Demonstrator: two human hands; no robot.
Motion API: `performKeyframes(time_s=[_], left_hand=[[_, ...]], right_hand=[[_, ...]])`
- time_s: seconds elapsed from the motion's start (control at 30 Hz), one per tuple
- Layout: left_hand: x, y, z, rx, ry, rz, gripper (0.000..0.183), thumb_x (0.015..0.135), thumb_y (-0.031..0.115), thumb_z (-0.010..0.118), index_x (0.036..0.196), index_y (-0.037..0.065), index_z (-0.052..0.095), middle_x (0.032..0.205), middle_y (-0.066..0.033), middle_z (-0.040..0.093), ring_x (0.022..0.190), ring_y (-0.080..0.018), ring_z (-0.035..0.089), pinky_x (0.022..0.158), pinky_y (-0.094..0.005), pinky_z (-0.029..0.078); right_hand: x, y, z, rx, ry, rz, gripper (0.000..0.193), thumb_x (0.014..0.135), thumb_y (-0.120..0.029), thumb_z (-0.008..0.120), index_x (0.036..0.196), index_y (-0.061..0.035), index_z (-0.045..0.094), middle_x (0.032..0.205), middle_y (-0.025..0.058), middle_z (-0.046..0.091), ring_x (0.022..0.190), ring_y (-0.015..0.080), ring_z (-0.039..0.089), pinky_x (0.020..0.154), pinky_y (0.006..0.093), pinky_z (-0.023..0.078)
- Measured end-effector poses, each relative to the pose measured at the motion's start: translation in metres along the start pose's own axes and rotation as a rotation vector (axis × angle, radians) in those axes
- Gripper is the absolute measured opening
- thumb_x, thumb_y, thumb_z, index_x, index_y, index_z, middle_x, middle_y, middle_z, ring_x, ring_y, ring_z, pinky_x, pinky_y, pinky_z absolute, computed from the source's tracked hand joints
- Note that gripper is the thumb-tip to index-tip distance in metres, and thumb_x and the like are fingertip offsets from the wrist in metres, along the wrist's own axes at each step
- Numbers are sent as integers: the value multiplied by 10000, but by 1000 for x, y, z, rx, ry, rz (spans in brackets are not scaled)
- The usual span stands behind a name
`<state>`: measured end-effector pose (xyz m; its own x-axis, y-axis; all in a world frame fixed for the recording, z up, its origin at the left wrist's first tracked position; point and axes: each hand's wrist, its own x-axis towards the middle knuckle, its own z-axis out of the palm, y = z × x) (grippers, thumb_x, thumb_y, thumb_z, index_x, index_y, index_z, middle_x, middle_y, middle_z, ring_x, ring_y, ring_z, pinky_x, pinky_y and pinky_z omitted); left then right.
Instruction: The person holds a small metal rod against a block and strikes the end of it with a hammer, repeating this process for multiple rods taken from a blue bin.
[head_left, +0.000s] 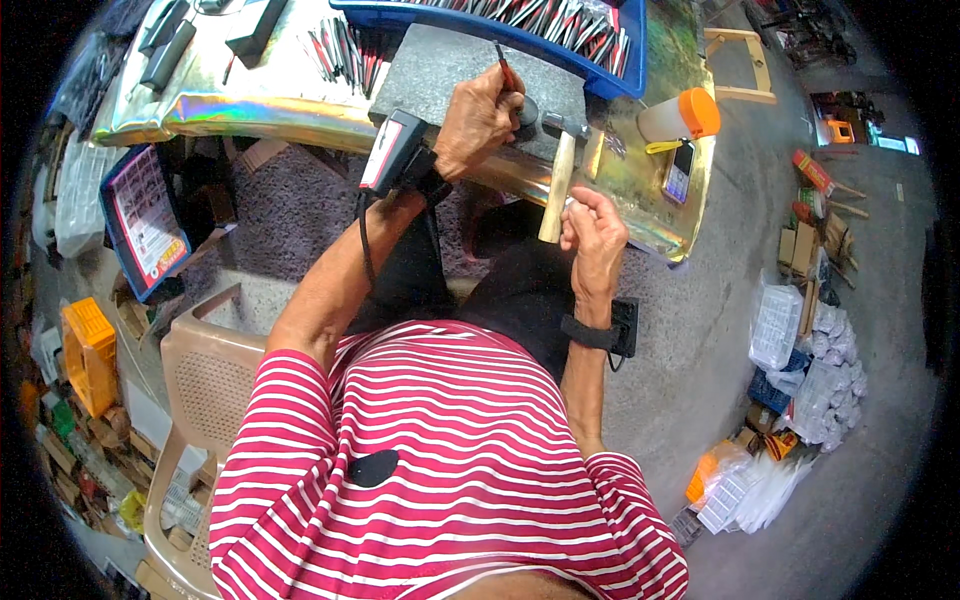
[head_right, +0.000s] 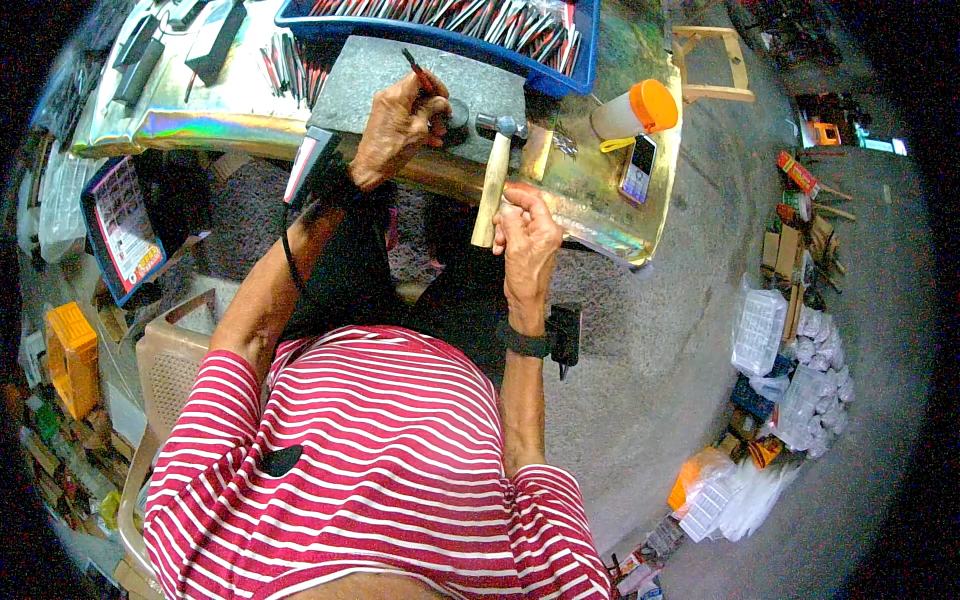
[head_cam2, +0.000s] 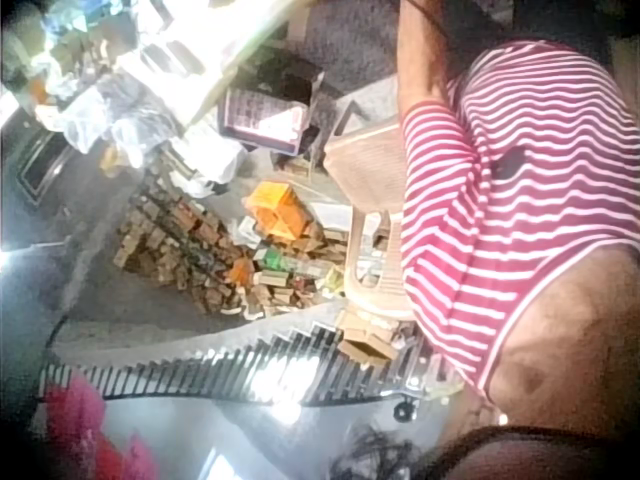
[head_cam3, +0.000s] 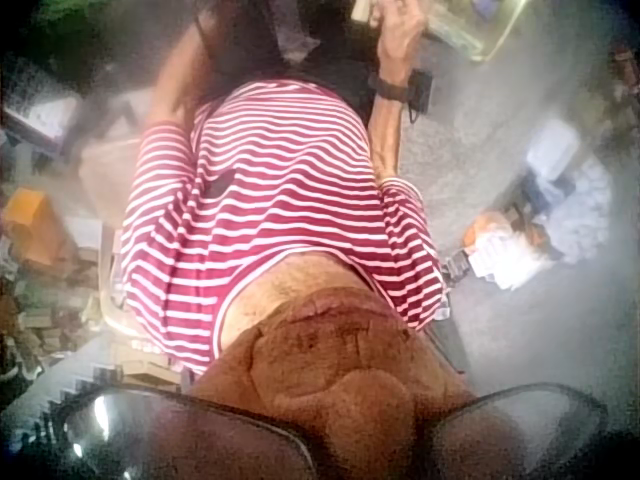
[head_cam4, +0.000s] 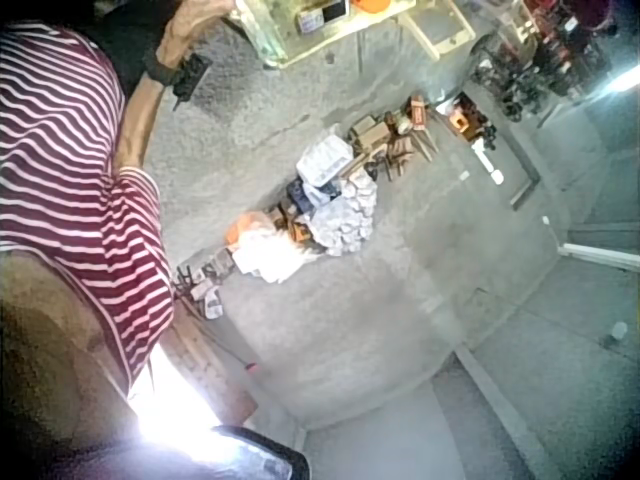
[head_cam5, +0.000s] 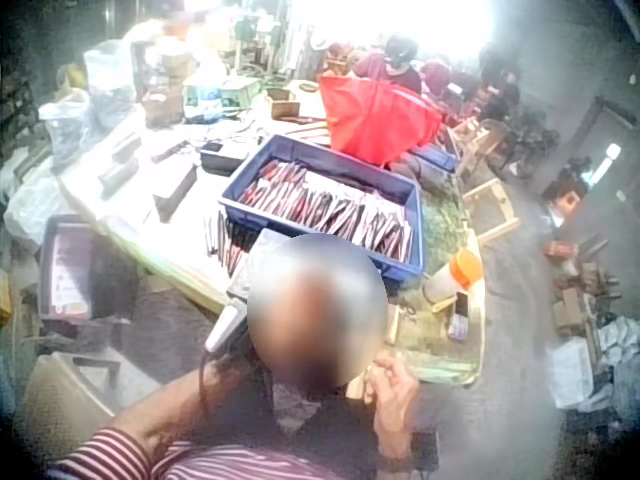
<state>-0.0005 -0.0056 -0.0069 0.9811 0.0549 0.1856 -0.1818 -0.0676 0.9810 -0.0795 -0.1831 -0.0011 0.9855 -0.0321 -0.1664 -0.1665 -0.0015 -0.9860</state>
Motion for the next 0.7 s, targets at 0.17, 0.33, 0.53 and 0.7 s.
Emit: performKeyframes(time_s=[0.17,0.33,0.53,0.7], left_hand=[[0,1,0,21,23,-25,41,794,41,498,826,20,487,616,-40,528,511,-99,521,441,-228,454],[0,1,0,15,29,2,39,791,46,502,819,22,490,602,-41,525,503,-99,520,439,-233,444],[0,0,-1,2,16,7,32,790,45,505,804,21,490,599,-42,527,504,-98,521,439,-234,438],[-1,-2,-2,-16,13,29,30,788,42,508,800,21,489,606,-41,532,510,-98,526,439,-234,434]], right_hand=[[1,2,1,1,16,-10,213,793,-90,501,960,43,504,665,42,512,501,46,430,417,165,361],[0,-1,2,13,5,4,239,789,-85,506,971,69,483,684,50,514,511,48,429,430,163,360],[0,0,1,7,10,7,237,791,-81,505,968,74,485,686,56,516,509,49,430,424,163,361],[0,2,-1,33,-1,1,241,792,-89,513,968,73,485,687,58,518,504,49,431,423,160,363]])
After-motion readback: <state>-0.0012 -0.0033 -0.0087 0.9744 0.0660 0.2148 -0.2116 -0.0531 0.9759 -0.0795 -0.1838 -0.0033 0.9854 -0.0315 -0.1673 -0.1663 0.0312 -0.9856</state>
